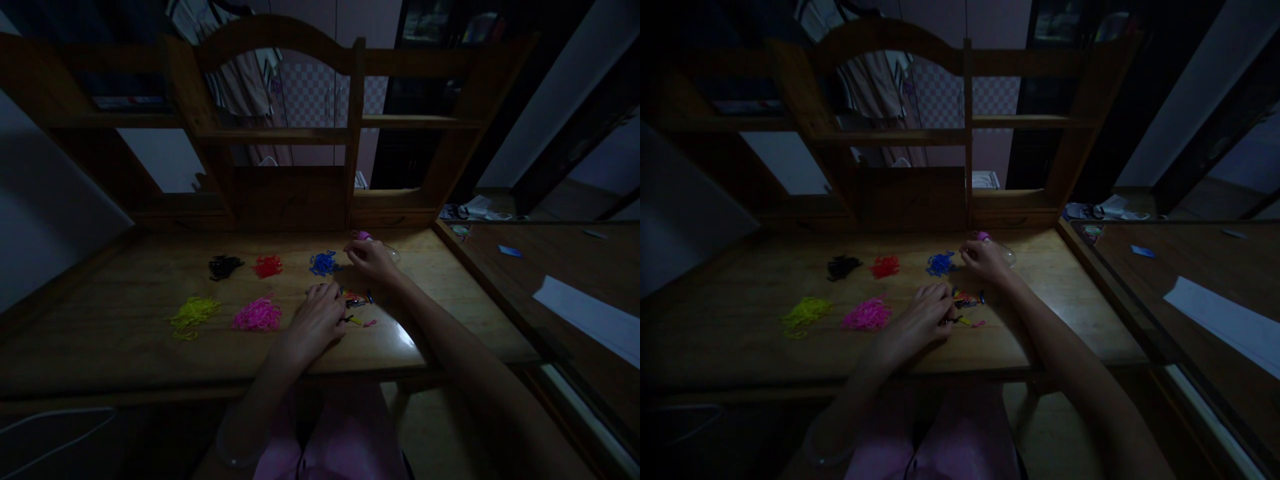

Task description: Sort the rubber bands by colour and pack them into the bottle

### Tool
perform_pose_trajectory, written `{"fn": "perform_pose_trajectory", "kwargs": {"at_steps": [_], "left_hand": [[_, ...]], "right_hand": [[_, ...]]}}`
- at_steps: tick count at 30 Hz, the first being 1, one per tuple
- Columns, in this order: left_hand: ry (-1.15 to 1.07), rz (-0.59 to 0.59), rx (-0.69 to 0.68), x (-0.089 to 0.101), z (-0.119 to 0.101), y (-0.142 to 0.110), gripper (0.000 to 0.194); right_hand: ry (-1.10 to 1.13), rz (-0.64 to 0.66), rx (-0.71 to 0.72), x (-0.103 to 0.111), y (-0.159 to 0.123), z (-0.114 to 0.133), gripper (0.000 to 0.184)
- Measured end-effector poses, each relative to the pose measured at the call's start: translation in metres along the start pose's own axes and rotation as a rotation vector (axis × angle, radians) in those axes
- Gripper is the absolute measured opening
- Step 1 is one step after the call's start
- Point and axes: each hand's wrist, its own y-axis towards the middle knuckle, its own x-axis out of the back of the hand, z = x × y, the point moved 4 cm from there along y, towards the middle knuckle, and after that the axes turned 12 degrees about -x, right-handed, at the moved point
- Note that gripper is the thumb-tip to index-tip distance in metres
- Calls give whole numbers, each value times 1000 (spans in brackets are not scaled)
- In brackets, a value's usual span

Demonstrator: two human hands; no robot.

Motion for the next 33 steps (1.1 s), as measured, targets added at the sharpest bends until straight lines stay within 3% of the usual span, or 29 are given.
{"fn": "perform_pose_trajectory", "kwargs": {"at_steps": [13, 25, 33], "left_hand": [[-74, -92, -78, 0, 11, 0, 15], [11, 0, -48, 1, 0, -2, 9], [23, -16, -147, 5, 0, 4, 8]], "right_hand": [[-4, 36, -2, -2, 0, -2, 20], [-6, 67, 15, -2, 0, 1, 22], [-42, 47, 12, -2, 0, 2, 21]]}}
